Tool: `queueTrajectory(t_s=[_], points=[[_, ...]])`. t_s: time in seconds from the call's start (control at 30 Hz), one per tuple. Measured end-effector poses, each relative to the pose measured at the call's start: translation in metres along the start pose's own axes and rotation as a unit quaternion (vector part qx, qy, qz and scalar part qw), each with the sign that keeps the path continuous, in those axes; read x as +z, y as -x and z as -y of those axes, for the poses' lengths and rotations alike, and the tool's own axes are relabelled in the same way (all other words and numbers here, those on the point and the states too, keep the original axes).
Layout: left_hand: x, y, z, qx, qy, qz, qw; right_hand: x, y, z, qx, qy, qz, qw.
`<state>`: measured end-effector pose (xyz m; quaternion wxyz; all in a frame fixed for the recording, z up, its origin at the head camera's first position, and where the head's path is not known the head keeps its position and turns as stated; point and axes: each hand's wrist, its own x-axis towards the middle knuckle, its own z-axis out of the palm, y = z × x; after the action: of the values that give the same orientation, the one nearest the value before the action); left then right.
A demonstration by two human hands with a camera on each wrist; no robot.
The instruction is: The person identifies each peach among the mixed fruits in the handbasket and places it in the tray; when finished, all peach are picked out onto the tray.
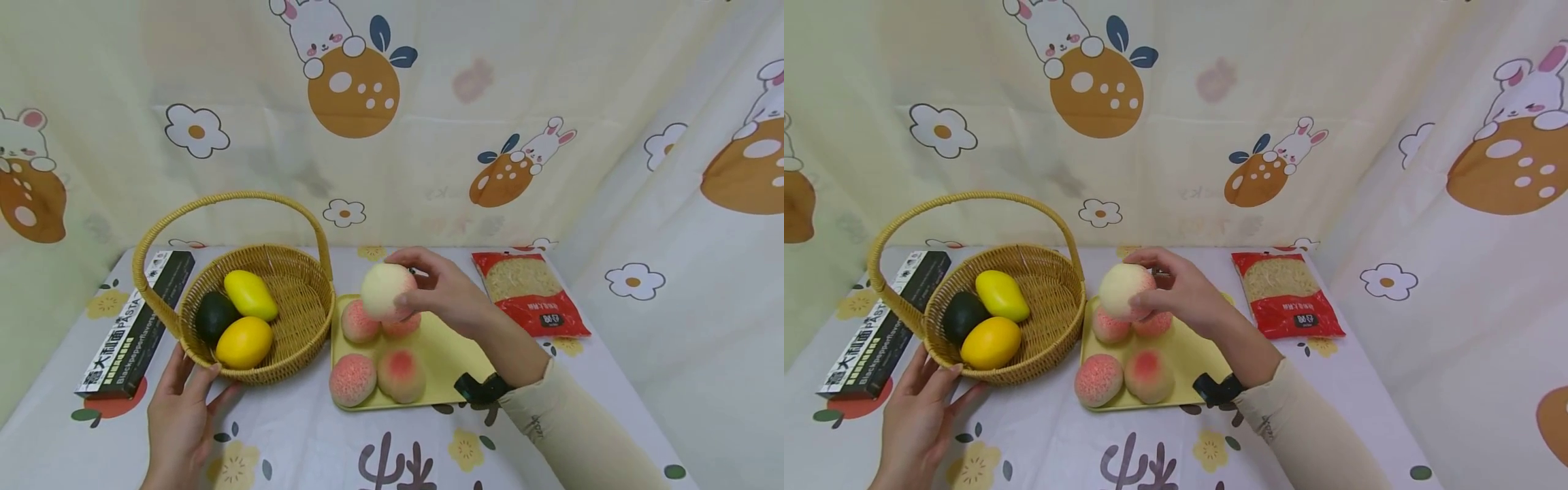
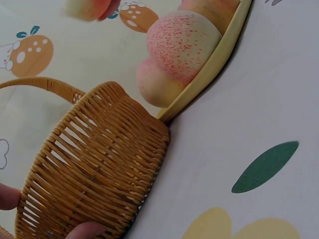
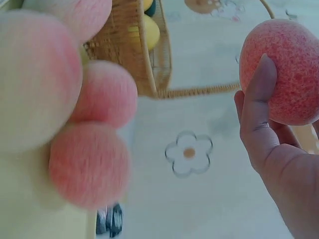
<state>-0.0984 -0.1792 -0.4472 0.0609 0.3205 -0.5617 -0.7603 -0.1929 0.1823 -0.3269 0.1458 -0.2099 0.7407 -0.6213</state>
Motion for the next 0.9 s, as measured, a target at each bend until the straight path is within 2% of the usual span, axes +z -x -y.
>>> queueTrajectory(t_s=[0.13, 0.27, 0.53, 0.7, 0.9], points=[[0.0, 0.0, 0.001, -0.001, -0.005, 0.003, 1.0, -0.022, 0.018, -0.006, -0.001, -0.014, -0.022, 0.9997], [0.0, -0.001, 0.001, 0.004, -0.005, 0.008, 0.9999, -0.04, 0.034, -0.017, 0.018, -0.028, -0.047, 0.9984], [0.0, -0.002, 0.002, 0.004, 0.0, 0.008, 1.0, -0.06, 0.061, -0.035, 0.031, -0.034, -0.071, 0.9964], [0.0, -0.001, 0.002, 0.004, -0.003, 0.006, 1.0, -0.072, 0.063, -0.05, 0.043, -0.02, -0.086, 0.9952], [0.0, 0.0, 0.001, 0.001, -0.009, 0.002, 1.0, -0.086, 0.05, -0.075, 0.098, 0.066, -0.108, 0.9872]])
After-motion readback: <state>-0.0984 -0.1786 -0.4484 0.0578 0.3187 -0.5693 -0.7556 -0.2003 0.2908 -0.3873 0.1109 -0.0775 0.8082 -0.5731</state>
